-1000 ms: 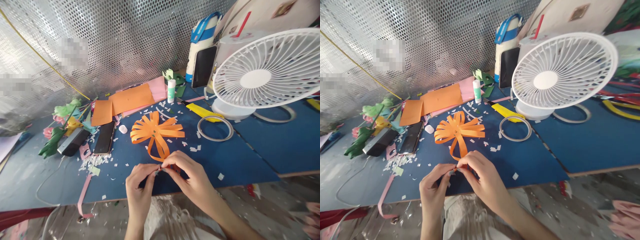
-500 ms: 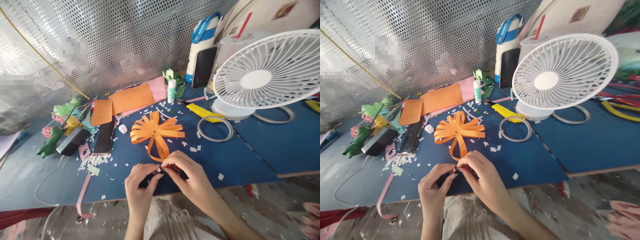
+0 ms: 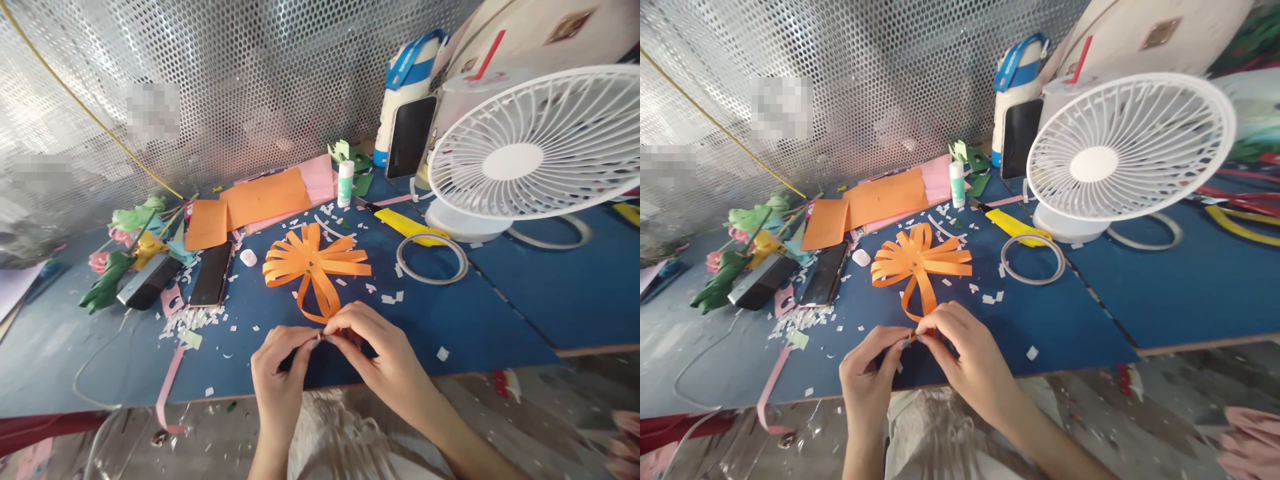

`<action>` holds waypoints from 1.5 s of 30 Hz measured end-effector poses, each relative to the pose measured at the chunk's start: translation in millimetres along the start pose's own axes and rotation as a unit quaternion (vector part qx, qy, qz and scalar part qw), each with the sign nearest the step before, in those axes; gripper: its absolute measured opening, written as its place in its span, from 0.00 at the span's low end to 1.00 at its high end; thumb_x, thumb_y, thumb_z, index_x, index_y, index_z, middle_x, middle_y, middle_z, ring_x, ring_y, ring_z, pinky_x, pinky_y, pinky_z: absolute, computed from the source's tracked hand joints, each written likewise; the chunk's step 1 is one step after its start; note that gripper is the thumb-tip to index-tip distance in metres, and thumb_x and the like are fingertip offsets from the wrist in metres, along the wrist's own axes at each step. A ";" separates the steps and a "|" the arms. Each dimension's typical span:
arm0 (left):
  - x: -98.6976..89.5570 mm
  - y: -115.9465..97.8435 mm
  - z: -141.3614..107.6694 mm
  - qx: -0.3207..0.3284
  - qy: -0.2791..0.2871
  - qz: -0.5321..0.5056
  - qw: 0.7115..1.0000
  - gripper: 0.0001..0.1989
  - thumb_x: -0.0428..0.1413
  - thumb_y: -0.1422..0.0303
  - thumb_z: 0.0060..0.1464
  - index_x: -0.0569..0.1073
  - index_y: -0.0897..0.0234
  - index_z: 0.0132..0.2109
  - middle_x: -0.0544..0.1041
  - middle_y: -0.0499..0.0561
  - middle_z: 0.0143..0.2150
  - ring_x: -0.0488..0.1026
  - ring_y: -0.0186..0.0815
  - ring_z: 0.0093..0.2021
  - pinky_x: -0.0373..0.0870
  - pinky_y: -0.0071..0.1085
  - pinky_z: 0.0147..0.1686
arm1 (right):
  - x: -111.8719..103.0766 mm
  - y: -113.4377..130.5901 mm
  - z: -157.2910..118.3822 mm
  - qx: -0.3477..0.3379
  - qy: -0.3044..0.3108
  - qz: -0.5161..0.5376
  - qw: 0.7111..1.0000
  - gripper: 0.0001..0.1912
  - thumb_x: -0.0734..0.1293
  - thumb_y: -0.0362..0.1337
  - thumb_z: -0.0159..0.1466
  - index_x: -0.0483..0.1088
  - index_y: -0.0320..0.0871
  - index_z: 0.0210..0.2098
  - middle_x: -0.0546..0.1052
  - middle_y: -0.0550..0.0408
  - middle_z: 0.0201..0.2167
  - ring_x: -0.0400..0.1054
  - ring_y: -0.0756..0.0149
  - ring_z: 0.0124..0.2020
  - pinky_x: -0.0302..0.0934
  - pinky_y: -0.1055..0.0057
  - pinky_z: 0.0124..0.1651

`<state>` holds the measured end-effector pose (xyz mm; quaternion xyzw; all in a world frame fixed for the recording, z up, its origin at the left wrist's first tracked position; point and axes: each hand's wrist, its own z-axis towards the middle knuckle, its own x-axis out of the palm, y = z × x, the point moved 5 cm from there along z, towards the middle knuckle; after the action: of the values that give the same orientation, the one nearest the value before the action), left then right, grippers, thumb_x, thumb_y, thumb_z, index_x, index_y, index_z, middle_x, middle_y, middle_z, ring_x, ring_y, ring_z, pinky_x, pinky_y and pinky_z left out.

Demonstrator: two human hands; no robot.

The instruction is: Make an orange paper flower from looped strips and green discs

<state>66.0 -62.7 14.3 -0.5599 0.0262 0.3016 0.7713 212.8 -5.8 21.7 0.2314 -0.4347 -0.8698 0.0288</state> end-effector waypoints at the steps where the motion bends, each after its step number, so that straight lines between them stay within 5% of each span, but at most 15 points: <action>1: -0.1 -0.1 0.0 -0.002 -0.003 -0.001 1.000 0.08 0.57 0.71 0.59 0.82 0.60 0.36 0.82 0.50 0.31 0.76 0.34 0.29 0.72 0.27 0.28 | 0.0 0.1 -0.2 0.000 0.000 0.000 1.000 0.07 0.62 0.27 0.68 0.67 0.45 0.36 0.73 0.56 0.31 0.69 0.68 0.34 0.65 0.73 0.36; 8: 2.6 -0.5 -2.2 -0.001 0.009 0.014 1.000 0.10 0.54 0.73 0.61 0.78 0.61 0.34 0.80 0.48 0.31 0.74 0.33 0.30 0.69 0.28 0.31 | 0.9 -1.9 -1.0 0.011 0.015 0.015 1.000 0.07 0.62 0.28 0.68 0.66 0.45 0.36 0.73 0.57 0.32 0.68 0.68 0.34 0.63 0.73 0.37; 17: -0.7 -0.1 -7.1 0.012 -0.055 0.038 0.998 0.11 0.48 0.74 0.65 0.72 0.60 0.36 0.78 0.47 0.33 0.75 0.32 0.33 0.68 0.26 0.33 | 1.8 -6.0 -1.7 0.052 0.046 0.052 0.996 0.07 0.60 0.28 0.70 0.65 0.46 0.37 0.72 0.58 0.33 0.66 0.70 0.36 0.61 0.75 0.39; 27: -20.6 -3.1 2.3 0.179 -0.033 0.247 0.952 0.14 0.53 0.80 0.60 0.78 0.58 0.46 0.78 0.54 0.54 0.73 0.41 0.50 0.67 0.39 0.49 | 0.2 -5.0 -2.9 0.065 0.050 0.077 0.994 0.08 0.59 0.29 0.70 0.67 0.47 0.42 0.74 0.58 0.36 0.67 0.72 0.36 0.60 0.76 0.40; 34: -7.6 -25.8 4.6 0.251 -0.001 0.215 0.944 0.08 0.60 0.78 0.57 0.71 0.63 0.41 0.80 0.50 0.38 0.75 0.37 0.40 0.63 0.39 0.49 | 0.6 -6.0 -3.9 0.078 0.063 0.097 0.990 0.07 0.60 0.30 0.70 0.69 0.46 0.40 0.73 0.58 0.35 0.65 0.72 0.34 0.59 0.77 0.37; 45: -9.3 -31.9 3.4 0.259 0.027 0.216 0.941 0.06 0.60 0.75 0.58 0.71 0.61 0.36 0.79 0.46 0.35 0.76 0.35 0.38 0.58 0.40 0.53 | 2.8 -4.1 -0.6 0.093 0.080 0.106 0.987 0.05 0.65 0.33 0.67 0.70 0.44 0.34 0.71 0.58 0.30 0.65 0.72 0.32 0.58 0.76 0.35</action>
<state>73.2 -69.8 46.1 -0.3295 0.2442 0.4286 0.8051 211.2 -4.4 17.2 0.2542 -0.5325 -0.7962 0.1342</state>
